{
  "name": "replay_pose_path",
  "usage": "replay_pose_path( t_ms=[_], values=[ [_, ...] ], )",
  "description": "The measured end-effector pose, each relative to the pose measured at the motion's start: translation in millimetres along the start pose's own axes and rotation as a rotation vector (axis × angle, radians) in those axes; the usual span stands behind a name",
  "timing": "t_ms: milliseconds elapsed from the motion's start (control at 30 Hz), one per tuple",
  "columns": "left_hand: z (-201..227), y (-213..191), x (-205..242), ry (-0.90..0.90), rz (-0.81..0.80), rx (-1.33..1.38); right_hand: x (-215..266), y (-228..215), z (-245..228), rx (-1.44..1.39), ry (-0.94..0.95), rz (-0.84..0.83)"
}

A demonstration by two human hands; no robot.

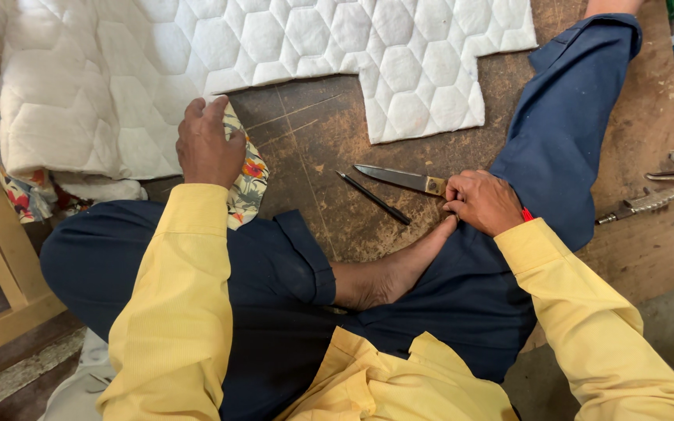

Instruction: The person measures a white quilted fabric using a ruler and tape measure, marks it with a pen, and cuts it with scissors. A second person assists by holding the fabric and measuring sections.

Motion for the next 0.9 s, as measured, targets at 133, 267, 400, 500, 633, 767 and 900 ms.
replay_pose_path(
  t_ms=[133, 267, 400, 500, 633, 767, 900],
  values=[
    [-1.6, 2.7, -0.8, -0.009, -0.017, 0.007, -0.3, -0.3, 0.5, 0.002, 0.012, -0.008],
    [-1.0, 3.5, -1.0, -0.015, -0.042, 0.024, -0.2, 0.6, 1.6, 0.005, 0.014, -0.014],
    [0.0, 2.1, -1.0, -0.028, -0.055, 0.031, -1.3, 1.0, 1.6, 0.012, 0.018, -0.012],
    [-0.2, 3.4, -0.4, -0.047, -0.073, 0.039, -1.1, 1.6, 1.3, 0.019, 0.008, -0.007],
    [-0.3, 4.4, -1.2, -0.046, -0.076, 0.032, -0.4, 1.0, 1.6, 0.01, 0.007, -0.004],
    [-1.4, 3.0, -0.5, -0.048, -0.069, 0.032, -0.6, 0.9, 0.2, 0.006, 0.017, -0.011],
    [0.4, 4.5, -2.3, -0.047, -0.079, 0.035, -0.9, -0.9, 1.0, 0.009, 0.021, -0.015]
  ],
)
Point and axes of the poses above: each hand's wrist, its own x-axis away from the middle knuckle, its own y-axis out of the palm, z = x × y, the point moved 6 cm from there along -x, towards the middle knuckle, and after that the axes turned 14 degrees about y, right-handed, at the moved point
